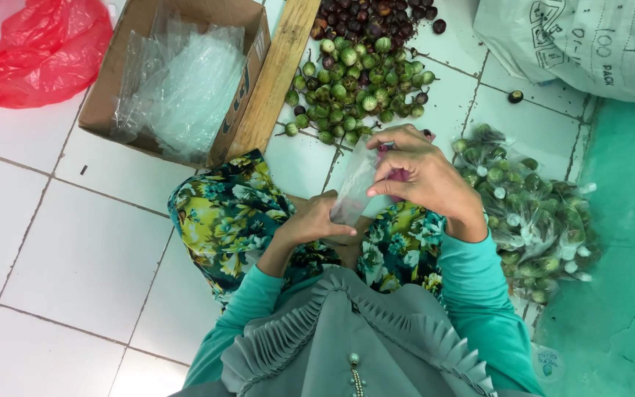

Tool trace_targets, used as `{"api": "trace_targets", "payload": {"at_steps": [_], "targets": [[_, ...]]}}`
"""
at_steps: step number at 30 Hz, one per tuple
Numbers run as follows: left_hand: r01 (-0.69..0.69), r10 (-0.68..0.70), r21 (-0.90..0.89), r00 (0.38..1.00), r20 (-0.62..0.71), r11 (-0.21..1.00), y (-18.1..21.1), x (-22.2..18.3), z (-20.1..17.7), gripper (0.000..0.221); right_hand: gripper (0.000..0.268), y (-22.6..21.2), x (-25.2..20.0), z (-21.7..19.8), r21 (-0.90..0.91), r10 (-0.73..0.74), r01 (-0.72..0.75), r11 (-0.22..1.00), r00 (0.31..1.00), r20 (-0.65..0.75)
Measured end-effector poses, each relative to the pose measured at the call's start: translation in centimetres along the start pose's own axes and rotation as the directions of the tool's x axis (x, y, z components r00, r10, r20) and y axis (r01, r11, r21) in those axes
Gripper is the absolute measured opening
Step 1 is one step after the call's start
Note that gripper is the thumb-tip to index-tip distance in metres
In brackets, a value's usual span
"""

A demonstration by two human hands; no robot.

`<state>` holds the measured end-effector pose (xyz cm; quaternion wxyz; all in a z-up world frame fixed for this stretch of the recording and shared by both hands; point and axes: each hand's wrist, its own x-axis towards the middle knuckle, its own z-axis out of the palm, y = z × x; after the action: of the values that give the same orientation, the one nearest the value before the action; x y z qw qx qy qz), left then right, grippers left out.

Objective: Packaging small green fruits into plastic bags and sealing them.

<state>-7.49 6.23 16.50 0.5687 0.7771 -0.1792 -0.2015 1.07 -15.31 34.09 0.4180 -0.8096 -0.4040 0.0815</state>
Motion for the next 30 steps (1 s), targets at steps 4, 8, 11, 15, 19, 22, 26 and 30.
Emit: {"api": "trace_targets", "payload": {"at_steps": [4, 8, 11, 15, 19, 22, 26, 30], "targets": [[0.02, -0.016, -0.102, 0.999, 0.034, 0.995, 4.5, -0.5, -0.8, 0.038, 0.02, 0.4, -0.2, 0.2, 0.029, 0.018, -0.017, 0.999, 1.0, -0.019], [-0.012, 0.086, -0.441, 0.985, 0.147, 0.897, 1.9, -0.4, 0.8, 0.029, 0.034, 0.6, -1.0, -0.1, -0.026, 0.053, -0.051, 0.998, 0.996, 0.073], [-0.005, 0.108, -0.504, 0.979, 0.175, 0.864, -0.9, -0.3, 2.2, 0.029, 0.048, -0.6, -1.0, -0.8, -0.147, 0.13, -0.1, 0.984, 0.969, 0.209], [0.071, 0.022, -0.364, 0.969, 0.245, 0.929, -3.3, -0.5, 2.9, 0.039, 0.014, 0.7, -1.6, -1.0, -0.199, 0.123, -0.085, 0.976, 0.974, 0.192], [0.125, -0.039, -0.258, 0.949, 0.314, 0.958, -1.3, 0.2, 1.3, 0.038, 0.02, 1.4, -2.6, -1.4, -0.191, 0.102, -0.065, 0.979, 0.976, 0.193], [0.17, -0.061, -0.27, 0.927, 0.37, 0.948, -1.7, 0.1, 1.4, 0.021, 0.022, 1.9, -2.8, -1.3, -0.132, 0.1, -0.074, 0.989, 0.974, 0.204], [0.13, 0.011, -0.313, 0.912, 0.411, 0.941, 0.2, 0.0, 1.0, 0.021, 0.032, 3.1, -2.8, 0.6, -0.177, 0.165, -0.106, 0.979, 0.916, 0.366], [0.127, 0.031, -0.385, 0.924, 0.381, 0.914, 0.4, -0.1, 0.8, 0.015, 0.012, 4.4, -3.1, -0.5, 0.046, 0.16, -0.186, 0.981, 0.927, 0.338]]}}
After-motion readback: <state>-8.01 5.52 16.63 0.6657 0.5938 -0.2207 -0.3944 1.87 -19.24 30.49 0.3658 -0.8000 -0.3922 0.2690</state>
